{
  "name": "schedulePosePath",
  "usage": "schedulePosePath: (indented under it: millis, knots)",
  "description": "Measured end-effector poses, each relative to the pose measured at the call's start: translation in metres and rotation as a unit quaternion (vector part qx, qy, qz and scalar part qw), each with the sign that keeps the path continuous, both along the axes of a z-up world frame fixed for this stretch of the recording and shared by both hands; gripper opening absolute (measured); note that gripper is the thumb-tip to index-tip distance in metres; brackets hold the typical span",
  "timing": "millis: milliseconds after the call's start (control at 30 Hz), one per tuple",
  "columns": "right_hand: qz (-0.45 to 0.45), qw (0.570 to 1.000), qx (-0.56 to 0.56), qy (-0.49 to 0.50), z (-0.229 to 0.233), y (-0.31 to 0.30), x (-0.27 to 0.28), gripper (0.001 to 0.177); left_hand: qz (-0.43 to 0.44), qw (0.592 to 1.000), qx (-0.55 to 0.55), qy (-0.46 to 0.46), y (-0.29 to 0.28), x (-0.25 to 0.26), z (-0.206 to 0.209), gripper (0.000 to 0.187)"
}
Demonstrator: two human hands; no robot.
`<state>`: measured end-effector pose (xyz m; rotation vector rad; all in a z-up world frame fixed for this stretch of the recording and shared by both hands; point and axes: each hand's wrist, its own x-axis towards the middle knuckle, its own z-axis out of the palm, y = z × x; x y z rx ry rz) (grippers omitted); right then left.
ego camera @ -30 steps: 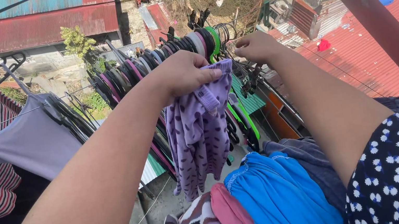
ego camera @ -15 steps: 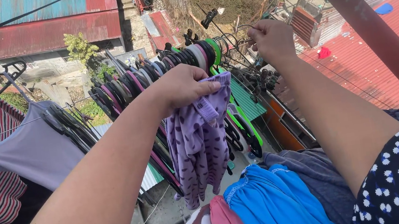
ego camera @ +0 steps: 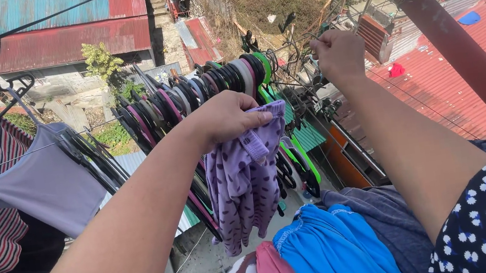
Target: Hanging laundry on a clothesline using hangers and clothespins on an outdoor balcony.
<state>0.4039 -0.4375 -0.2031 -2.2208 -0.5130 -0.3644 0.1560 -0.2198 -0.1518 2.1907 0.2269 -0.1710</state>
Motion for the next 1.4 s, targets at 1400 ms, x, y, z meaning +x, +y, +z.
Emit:
schedulePosePath:
  millis: [1400]
  knots:
    - [0.077, 0.941, -0.120, 0.307, 0.058, -0.029, -0.073, 0.054, -0.027, 0.999, -0.028, 0.012, -0.002, 0.002, -0.020, 0.026]
